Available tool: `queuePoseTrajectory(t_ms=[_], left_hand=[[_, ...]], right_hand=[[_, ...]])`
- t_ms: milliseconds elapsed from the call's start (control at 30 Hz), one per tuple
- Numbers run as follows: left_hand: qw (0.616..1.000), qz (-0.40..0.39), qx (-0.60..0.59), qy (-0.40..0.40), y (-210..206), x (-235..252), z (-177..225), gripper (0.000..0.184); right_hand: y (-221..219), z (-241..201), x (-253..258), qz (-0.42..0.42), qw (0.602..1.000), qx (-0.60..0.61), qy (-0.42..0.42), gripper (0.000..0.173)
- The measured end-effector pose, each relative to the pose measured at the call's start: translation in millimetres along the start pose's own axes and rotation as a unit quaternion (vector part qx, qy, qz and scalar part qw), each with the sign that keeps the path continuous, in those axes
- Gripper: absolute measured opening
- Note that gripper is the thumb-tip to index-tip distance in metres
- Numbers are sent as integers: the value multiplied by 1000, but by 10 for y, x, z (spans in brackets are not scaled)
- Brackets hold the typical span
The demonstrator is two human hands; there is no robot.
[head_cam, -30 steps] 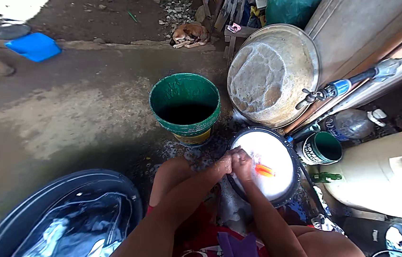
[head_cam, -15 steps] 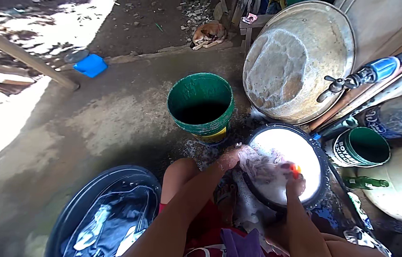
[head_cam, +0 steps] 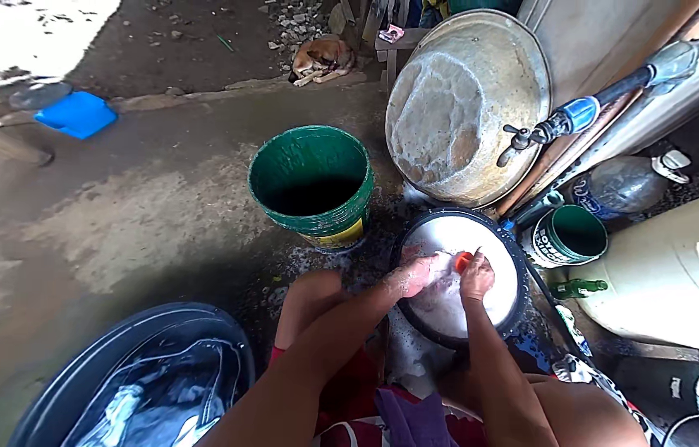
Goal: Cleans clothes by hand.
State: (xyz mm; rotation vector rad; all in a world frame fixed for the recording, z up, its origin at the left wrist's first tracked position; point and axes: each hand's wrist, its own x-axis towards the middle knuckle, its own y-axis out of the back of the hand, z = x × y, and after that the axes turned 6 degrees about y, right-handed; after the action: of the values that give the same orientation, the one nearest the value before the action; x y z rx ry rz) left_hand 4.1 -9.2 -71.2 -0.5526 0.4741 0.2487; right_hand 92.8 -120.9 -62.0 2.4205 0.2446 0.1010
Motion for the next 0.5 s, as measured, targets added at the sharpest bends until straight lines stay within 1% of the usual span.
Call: queuePoseTrajectory(t_ms=[33, 67, 100, 133, 167, 233, 267, 300, 333, 367, 433, 467, 500], left_hand=[[999, 29, -19, 20, -15, 11, 17, 41], [997, 56, -35, 27, -47, -22, 39, 36], [997, 64, -42, 21, -86, -105, 75, 33], [996, 74, -50, 17, -122, -170, 105, 32], [995, 81, -65, 16, -138, -158, 90, 32], [998, 49, -38, 16, -111, -129, 123, 41], [999, 35, -19, 13, -87, -127, 156, 43], [999, 32, -9, 16, -60, -118, 157, 44], [999, 35, -10, 22, -32, -101, 135, 44], [998, 46, -25, 25, -1, -64, 87, 41], [995, 52, -82, 10, 63, -39, -3, 32], [993, 58, -102, 7, 51, -73, 29, 32], [994, 61, -92, 10, 42, -97, 69, 36]], right_hand=[[4, -161, -122, 3, 999, 38, 37, 55], [-31, -344, -270, 10, 992, 86, 97, 52], [-101, -479, -392, 26, 979, 122, 163, 50], [-176, -522, -437, 46, 969, 130, 203, 50], [-175, -460, -413, 36, 974, 118, 192, 49], [-70, -181, -166, -1, 995, 41, 91, 53], [-14, -91, -54, -8, 999, 9, 48, 57], [21, -78, -31, -2, 1000, 2, 29, 58], [34, -163, -91, 2, 999, 26, 41, 55], [5, -311, -207, 11, 994, 77, 80, 52], [-181, -556, -435, 32, 966, 170, 190, 49], [-272, -559, -458, 44, 962, 169, 212, 51], [-266, -481, -417, 26, 974, 147, 173, 51]])
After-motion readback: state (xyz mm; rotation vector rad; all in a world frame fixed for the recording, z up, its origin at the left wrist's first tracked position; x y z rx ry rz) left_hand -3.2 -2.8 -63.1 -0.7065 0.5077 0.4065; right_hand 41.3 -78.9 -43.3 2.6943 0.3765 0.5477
